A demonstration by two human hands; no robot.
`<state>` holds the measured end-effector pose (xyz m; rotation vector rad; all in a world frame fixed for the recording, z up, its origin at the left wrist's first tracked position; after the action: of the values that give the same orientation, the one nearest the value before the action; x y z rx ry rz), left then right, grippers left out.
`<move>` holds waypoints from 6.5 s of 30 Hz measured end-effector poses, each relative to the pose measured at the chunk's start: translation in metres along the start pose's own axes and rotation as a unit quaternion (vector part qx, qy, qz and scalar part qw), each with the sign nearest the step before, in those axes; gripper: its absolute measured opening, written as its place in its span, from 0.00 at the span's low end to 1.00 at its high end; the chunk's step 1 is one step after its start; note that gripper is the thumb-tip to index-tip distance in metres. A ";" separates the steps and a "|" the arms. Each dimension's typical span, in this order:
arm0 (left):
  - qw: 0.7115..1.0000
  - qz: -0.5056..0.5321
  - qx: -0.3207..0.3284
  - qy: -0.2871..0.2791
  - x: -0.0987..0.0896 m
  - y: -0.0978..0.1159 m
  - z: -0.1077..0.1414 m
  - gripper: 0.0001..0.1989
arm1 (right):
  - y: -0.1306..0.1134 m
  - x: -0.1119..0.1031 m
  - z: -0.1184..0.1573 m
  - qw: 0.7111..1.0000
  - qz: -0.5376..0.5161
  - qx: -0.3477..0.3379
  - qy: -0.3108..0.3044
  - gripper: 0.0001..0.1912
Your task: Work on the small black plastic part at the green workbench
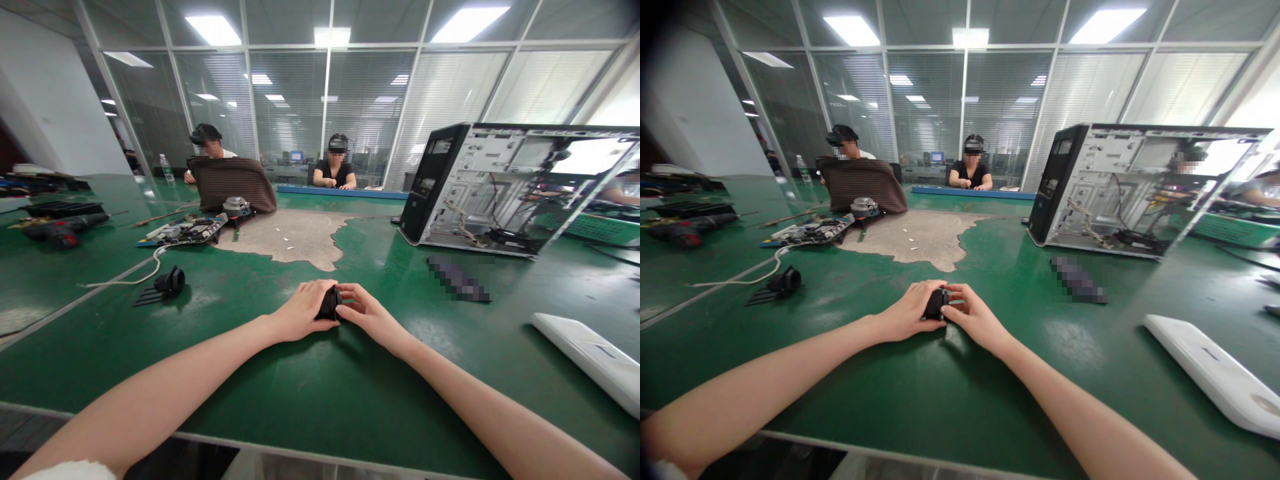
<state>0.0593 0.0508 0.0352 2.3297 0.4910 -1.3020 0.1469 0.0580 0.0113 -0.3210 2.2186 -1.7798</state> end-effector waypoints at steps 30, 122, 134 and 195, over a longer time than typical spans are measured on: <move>1.000 -0.007 0.001 -0.001 0.001 0.000 0.000 0.33 | -0.006 -0.003 0.000 1.000 0.002 -0.008 0.024 0.16; 0.999 -0.033 -0.030 0.001 0.003 -0.005 -0.003 0.30 | -0.006 -0.002 0.001 0.999 -0.030 -0.002 0.021 0.14; 0.999 -0.031 -0.036 0.008 0.003 -0.005 -0.006 0.32 | -0.010 0.003 0.002 0.999 -0.044 -0.012 -0.016 0.16; 0.999 -0.021 -0.040 0.001 0.002 -0.008 -0.006 0.28 | -0.010 0.004 0.002 0.999 -0.027 -0.024 -0.017 0.17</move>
<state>0.0609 0.0608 0.0345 2.2656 0.5858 -1.2763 0.1437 0.0521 0.0206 -0.4226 2.2532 -1.7363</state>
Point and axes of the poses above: each hand's wrist, its own z-axis away from the middle knuckle, its own x-axis out of the palm, y = z × x, the point moved 9 cm from there along -z, towards the middle knuckle, and after that the axes turned 5 degrees about -z, right-handed, at the moved point
